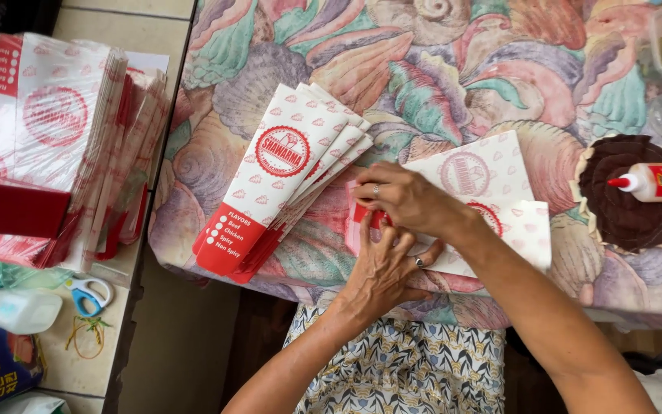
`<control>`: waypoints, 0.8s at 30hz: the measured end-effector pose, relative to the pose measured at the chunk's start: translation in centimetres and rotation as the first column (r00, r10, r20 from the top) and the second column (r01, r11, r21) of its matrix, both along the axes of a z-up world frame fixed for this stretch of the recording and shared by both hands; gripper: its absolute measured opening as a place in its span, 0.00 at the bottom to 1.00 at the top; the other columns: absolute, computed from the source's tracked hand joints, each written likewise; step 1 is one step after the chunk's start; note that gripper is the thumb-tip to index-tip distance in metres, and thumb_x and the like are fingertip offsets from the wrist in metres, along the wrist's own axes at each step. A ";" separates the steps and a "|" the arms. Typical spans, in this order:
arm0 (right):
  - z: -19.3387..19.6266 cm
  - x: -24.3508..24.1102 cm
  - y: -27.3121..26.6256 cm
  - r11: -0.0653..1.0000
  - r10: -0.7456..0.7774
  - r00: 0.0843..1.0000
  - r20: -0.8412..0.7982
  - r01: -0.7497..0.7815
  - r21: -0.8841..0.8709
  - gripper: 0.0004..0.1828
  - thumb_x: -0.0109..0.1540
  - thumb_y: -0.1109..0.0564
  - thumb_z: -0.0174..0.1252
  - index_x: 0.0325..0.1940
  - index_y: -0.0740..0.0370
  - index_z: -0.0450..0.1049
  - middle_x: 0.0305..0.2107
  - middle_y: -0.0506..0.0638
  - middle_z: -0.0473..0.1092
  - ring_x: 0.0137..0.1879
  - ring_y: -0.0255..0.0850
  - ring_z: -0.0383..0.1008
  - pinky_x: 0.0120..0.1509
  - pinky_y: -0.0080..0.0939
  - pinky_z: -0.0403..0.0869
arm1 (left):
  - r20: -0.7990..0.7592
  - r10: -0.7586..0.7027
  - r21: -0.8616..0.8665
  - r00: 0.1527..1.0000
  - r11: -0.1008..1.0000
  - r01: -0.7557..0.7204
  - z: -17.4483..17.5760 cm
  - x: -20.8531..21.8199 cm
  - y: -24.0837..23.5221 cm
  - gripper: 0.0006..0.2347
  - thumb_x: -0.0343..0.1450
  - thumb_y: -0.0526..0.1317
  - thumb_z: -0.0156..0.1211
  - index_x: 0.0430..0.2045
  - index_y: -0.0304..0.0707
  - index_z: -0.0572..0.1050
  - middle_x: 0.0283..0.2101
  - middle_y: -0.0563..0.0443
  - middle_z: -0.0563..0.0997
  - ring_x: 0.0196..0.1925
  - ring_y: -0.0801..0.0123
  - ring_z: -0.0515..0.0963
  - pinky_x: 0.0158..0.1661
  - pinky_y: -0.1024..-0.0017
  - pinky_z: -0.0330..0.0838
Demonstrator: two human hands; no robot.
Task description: Manually folding the bottom edges of paper food sleeves and stacking them on a table.
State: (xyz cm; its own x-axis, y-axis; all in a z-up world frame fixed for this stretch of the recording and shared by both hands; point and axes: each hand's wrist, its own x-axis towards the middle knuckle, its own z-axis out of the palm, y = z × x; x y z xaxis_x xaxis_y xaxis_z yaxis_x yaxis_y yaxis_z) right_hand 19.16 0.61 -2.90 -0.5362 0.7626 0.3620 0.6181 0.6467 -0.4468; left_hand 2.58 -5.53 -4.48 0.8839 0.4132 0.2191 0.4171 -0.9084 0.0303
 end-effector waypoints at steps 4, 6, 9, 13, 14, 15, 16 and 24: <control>-0.5 5.1 -4.4 0.991 -0.096 0.995 -0.020 0.093 -0.095 0.16 0.63 0.70 0.58 0.55 0.68 0.78 0.55 0.61 0.71 0.59 0.50 0.74 0.67 0.42 0.75 | 0.014 0.003 0.038 1.000 0.999 -0.003 -0.7 0.2 -0.1 0.40 0.60 0.76 0.60 0.64 0.67 0.58 0.52 0.48 0.67 0.54 0.56 0.66 0.65 0.36 0.55; -0.5 10.7 -8.6 0.984 -0.168 0.977 0.131 0.157 0.088 0.21 0.66 0.74 0.52 0.59 0.59 0.72 0.53 0.54 0.73 0.64 0.53 0.69 0.72 0.50 0.71 | 0.019 0.005 0.031 1.000 1.000 -0.005 -0.1 0.2 -0.1 0.43 0.58 0.77 0.58 0.67 0.64 0.60 0.47 0.46 0.70 0.49 0.53 0.68 0.62 0.37 0.57; 1.1 17.5 -16.1 0.795 -0.606 0.791 0.083 0.606 0.030 0.14 0.62 0.66 0.66 0.53 0.67 0.80 0.52 0.58 0.76 0.56 0.47 0.76 0.70 0.45 0.74 | -0.059 -0.008 -0.016 0.998 1.000 0.007 -0.1 0.1 0.0 0.42 0.62 0.77 0.52 0.70 0.66 0.56 0.48 0.46 0.70 0.53 0.55 0.67 0.63 0.36 0.52; 2.4 18.7 -20.6 0.687 -0.725 0.687 0.039 0.726 -0.019 0.17 0.64 0.67 0.65 0.58 0.69 0.79 0.54 0.59 0.74 0.58 0.48 0.75 0.70 0.44 0.72 | -0.034 -0.007 0.020 0.999 1.000 0.008 0.5 -0.4 0.4 0.43 0.60 0.77 0.56 0.69 0.66 0.58 0.49 0.44 0.70 0.53 0.54 0.68 0.62 0.40 0.55; 2.5 18.0 -21.0 0.699 -0.714 0.700 0.008 0.714 -0.033 0.17 0.63 0.68 0.64 0.57 0.72 0.77 0.55 0.63 0.73 0.59 0.50 0.75 0.71 0.45 0.73 | -0.049 -0.001 0.009 0.999 1.000 0.002 0.2 -0.7 0.4 0.44 0.58 0.76 0.61 0.69 0.67 0.56 0.49 0.45 0.70 0.52 0.55 0.68 0.61 0.42 0.57; 2.7 17.2 -21.4 0.711 -0.703 0.711 -0.024 0.701 -0.047 0.18 0.62 0.68 0.63 0.57 0.74 0.76 0.56 0.67 0.72 0.60 0.52 0.75 0.72 0.47 0.74 | -0.065 0.005 -0.001 0.998 1.000 -0.005 -0.1 -0.9 0.4 0.46 0.56 0.75 0.66 0.69 0.69 0.55 0.49 0.46 0.69 0.51 0.57 0.68 0.60 0.43 0.59; 3.1 16.1 -20.8 0.709 -0.706 0.708 -0.028 0.704 -0.043 0.18 0.62 0.68 0.63 0.57 0.74 0.76 0.56 0.67 0.72 0.60 0.52 0.75 0.72 0.47 0.74 | -0.066 0.001 0.005 0.998 1.000 -0.001 0.4 -1.2 0.6 0.46 0.56 0.75 0.66 0.69 0.69 0.55 0.49 0.46 0.69 0.51 0.57 0.68 0.60 0.43 0.59; 0.9 13.1 -14.3 0.888 -0.451 0.891 -0.047 0.442 -0.129 0.15 0.59 0.66 0.65 0.51 0.63 0.80 0.49 0.57 0.75 0.55 0.47 0.76 0.64 0.45 0.76 | -0.087 -0.045 0.070 0.995 0.996 0.051 1.0 -2.0 0.7 0.41 0.58 0.73 0.63 0.67 0.69 0.59 0.48 0.42 0.71 0.50 0.52 0.69 0.61 0.41 0.58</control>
State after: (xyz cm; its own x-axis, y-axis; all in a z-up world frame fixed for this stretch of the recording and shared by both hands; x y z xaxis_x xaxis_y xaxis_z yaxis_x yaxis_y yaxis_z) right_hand 32.30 -13.70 -1.98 -0.1045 0.9527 0.2853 0.7923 0.2532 -0.5552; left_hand 0.57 -4.83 -3.53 0.9192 0.3555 0.1695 0.3709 -0.9261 -0.0694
